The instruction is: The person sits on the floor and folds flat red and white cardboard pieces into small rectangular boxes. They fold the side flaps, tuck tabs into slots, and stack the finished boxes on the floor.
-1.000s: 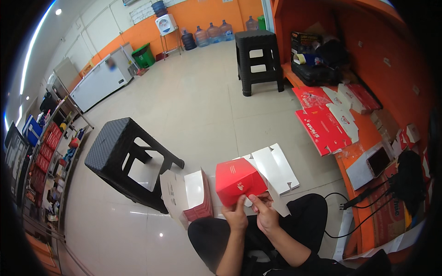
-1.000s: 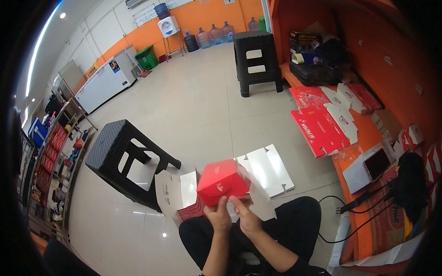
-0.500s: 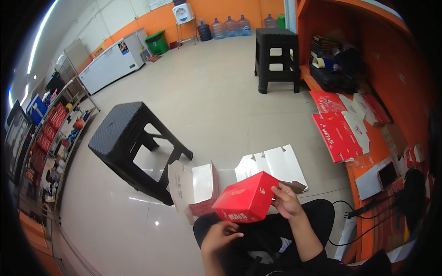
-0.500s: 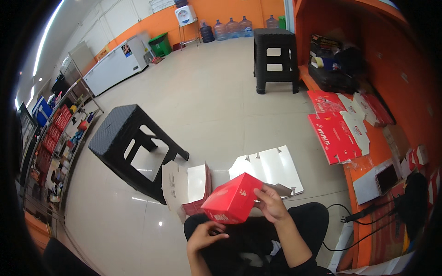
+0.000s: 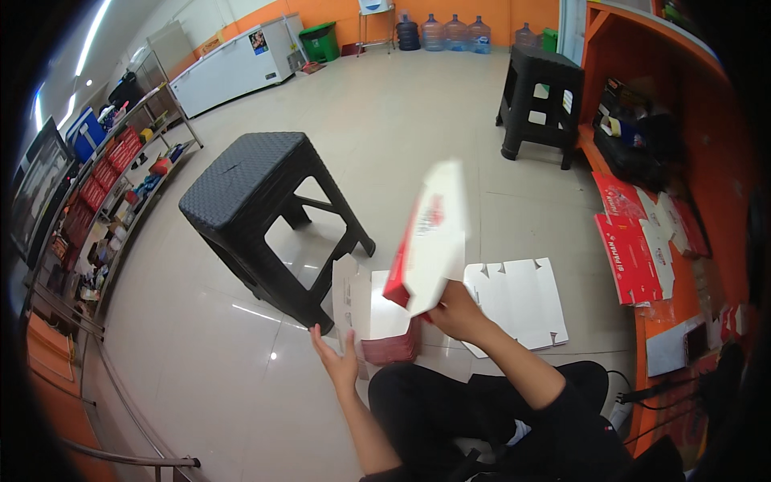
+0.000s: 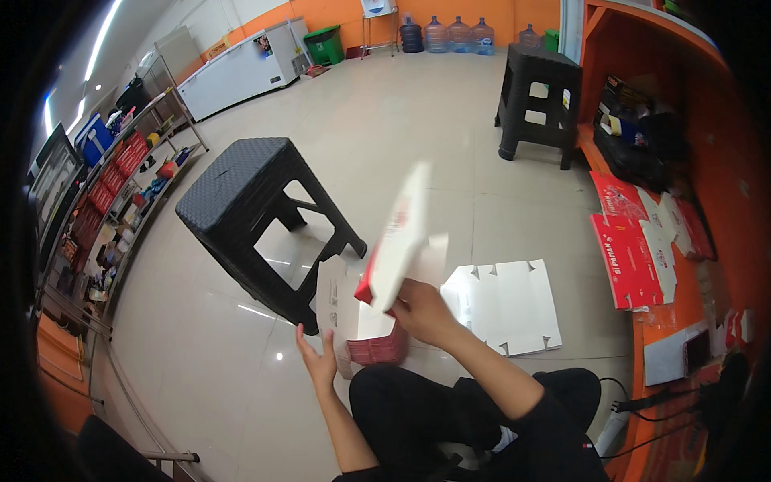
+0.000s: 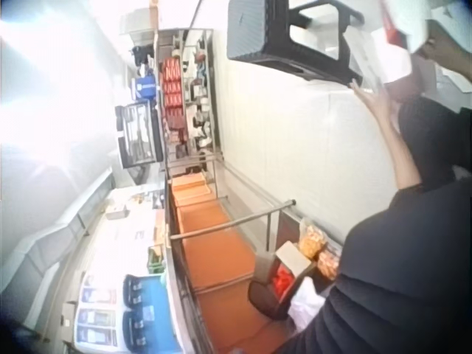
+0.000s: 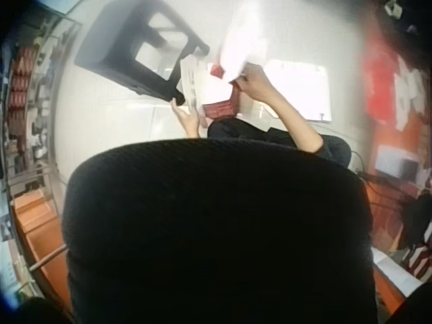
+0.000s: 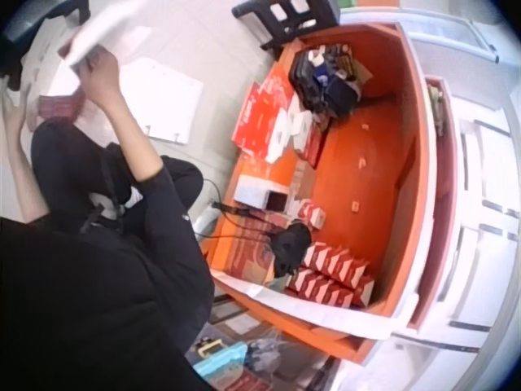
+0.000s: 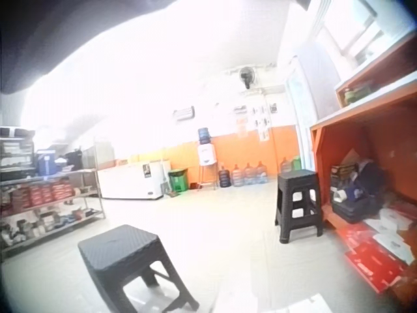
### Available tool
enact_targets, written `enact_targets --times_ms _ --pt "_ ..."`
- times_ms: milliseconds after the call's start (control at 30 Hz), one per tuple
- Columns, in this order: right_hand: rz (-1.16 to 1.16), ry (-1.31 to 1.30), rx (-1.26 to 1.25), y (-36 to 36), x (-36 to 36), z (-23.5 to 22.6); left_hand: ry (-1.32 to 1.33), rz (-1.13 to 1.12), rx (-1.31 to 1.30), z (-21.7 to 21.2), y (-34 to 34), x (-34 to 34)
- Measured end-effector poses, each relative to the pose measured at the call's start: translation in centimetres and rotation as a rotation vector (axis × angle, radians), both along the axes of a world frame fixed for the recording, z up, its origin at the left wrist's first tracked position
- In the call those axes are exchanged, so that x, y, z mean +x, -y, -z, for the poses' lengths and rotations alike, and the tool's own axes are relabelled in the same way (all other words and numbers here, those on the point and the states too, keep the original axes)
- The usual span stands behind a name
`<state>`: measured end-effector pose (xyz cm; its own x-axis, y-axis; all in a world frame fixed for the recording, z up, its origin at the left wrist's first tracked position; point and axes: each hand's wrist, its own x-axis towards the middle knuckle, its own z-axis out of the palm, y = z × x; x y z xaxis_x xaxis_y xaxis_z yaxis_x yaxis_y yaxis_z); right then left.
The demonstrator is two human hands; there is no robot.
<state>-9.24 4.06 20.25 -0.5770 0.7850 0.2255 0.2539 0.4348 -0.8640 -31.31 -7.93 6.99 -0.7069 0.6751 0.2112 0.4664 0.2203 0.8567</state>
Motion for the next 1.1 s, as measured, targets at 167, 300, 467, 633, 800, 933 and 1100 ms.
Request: enact_targets --times_ms 167,300,467,633,800,933,1100 --pt "-0.013 0.348 0.293 -4.3 -8.4 10.8 0.321 0.042 0.139 4.9 -3.9 -0.2" --pt "-0.177 0.584 0.148 -3.2 -11.2 19.3 0.276 -0.015 0.154 5.9 -4.3 -0.2" --pt "-0.412 0.88 -0.17 0.1 -13.1 18.7 0.198 -0.066 0.125 4.1 -4.0 0.8" --pt "-0.351 0.565 -0.112 -0.2 -8.8 18.7 0.132 -0.026 0.028 3.4 -4.4 0.9" --pt "-0.026 0.14 0.175 -3.0 7.0 18.9 -0.401 -0.173 -0.453 -1.8 -3.7 4.8" --pt "0.328 0.456 -0.163 -6.6 26.0 20.1 -0.398 0.357 -0.234 -3.4 -5.8 14.2" --pt "0.028 1.072 -0.091 -5.5 36.2 20.8 -0.349 1.227 -0.333 6.0 -11.4 30.6"
